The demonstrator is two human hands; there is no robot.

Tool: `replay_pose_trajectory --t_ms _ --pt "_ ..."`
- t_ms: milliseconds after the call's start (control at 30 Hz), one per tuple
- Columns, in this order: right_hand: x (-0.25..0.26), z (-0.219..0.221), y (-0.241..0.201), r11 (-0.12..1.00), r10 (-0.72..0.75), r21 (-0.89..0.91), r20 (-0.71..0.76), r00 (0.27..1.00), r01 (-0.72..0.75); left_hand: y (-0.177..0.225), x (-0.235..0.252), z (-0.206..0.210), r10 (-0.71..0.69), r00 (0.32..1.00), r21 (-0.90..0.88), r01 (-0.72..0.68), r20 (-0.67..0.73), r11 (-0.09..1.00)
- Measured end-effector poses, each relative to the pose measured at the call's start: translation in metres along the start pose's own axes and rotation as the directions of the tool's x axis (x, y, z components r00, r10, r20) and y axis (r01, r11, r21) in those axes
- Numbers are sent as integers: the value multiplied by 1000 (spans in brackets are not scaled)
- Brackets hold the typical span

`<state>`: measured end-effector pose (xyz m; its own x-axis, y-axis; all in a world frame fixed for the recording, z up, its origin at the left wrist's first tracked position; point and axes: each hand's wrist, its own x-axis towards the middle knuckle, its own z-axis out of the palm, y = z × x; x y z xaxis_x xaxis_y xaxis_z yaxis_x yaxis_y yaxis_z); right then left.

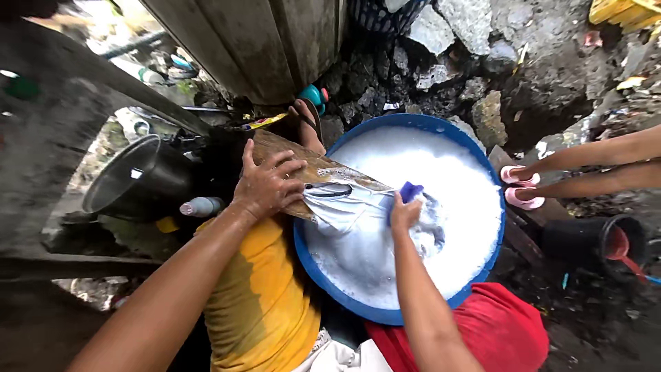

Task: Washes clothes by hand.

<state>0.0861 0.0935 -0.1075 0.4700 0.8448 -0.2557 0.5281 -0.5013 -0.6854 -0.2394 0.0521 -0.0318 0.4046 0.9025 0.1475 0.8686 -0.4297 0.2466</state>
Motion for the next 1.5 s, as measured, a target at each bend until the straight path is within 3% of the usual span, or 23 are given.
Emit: replay_pose_trajectory --t_ms 67,133,200,267,333,400,467,500,567,633,700,767,833,933,1000,1067,1133,1200,1267,1300,1367,1433,1500 --pt "-61 24 -53 993 -115 36 133 984 111 0 2 -1 -2 1000 3 2 -4 1000" --pt "-130 41 -86 945 -324 76 338 884 318 1 0 -1 -1 1000 -14 1 -11 1000" --pt "-131 36 -78 901 -411 48 417 811 432 1 -1 0 13 1000 -17 -13 -24 1000" --pt "-78 17 -45 935 -315 -54 330 890 351 -1 1 -1 15 1000 -4 -15 -14 1000" --pt "-21 -8 -3 984 -126 -107 140 982 142 1 -1 1 12 1000 -6 -12 -7 1000" --pt "5 -9 11 999 -14 -42 9 1000 15 0 1 0 10 1000 12 -10 -13 1000" --pt "-36 8 -16 997 -68 -43 71 995 71 1 0 1 0 1000 15 0 3 1000" --pt "-75 20 -38 987 -146 -49 169 975 156 0 1 0 -1 1000 17 1 0 1000" --pt "-138 35 -72 947 -287 -28 369 884 319 0 -1 1 6 1000 6 -6 -7 1000" --pt "-135 30 -64 920 -326 -47 460 826 390 1 -1 2 14 1000 2 -14 -13 1000" --pt "-82 11 -26 945 -243 -120 360 900 304 -1 0 0 13 1000 7 -13 -1 1000" --pt "-30 -12 15 985 -75 -145 164 984 99 1 -1 1 10 1000 -5 -10 0 1000" --pt "-16 -15 11 996 44 -82 58 997 -40 -1 1 -1 9 1000 -17 -9 -16 1000" --pt "-89 11 -41 991 -99 -67 195 976 114 1 1 -2 3 1000 -23 -3 -6 1000" --pt "-142 27 -62 958 -244 -52 376 894 283 2 0 -1 -3 1000 -22 3 7 1000" --pt "-142 24 -56 914 -313 -85 472 824 396 1 1 -2 5 1000 -21 -5 1 1000" --pt "-97 11 -22 929 -261 -149 389 883 340 1 -1 -2 7 1000 -20 -6 12 1000" --pt "-44 -7 14 978 -112 -151 208 972 145 2 -1 0 2 1000 -17 -1 8 1000" --pt "-21 -15 13 995 51 -91 96 994 -42 0 0 -1 6 1000 -8 -6 -2 1000" --pt "-32 -12 -1 995 62 -80 99 993 -55 0 1 -1 1 1000 -7 -1 3 1000" --pt "-87 6 -38 992 -55 -101 208 977 78 1 2 1 3 1000 -11 -3 -1 1000" --pt "-134 23 -60 963 -190 -108 376 907 247 0 0 0 2 1000 -9 -2 6 1000" --pt "-128 19 -54 931 -244 -138 451 858 337 0 0 0 6 1000 -7 -6 6 1000"
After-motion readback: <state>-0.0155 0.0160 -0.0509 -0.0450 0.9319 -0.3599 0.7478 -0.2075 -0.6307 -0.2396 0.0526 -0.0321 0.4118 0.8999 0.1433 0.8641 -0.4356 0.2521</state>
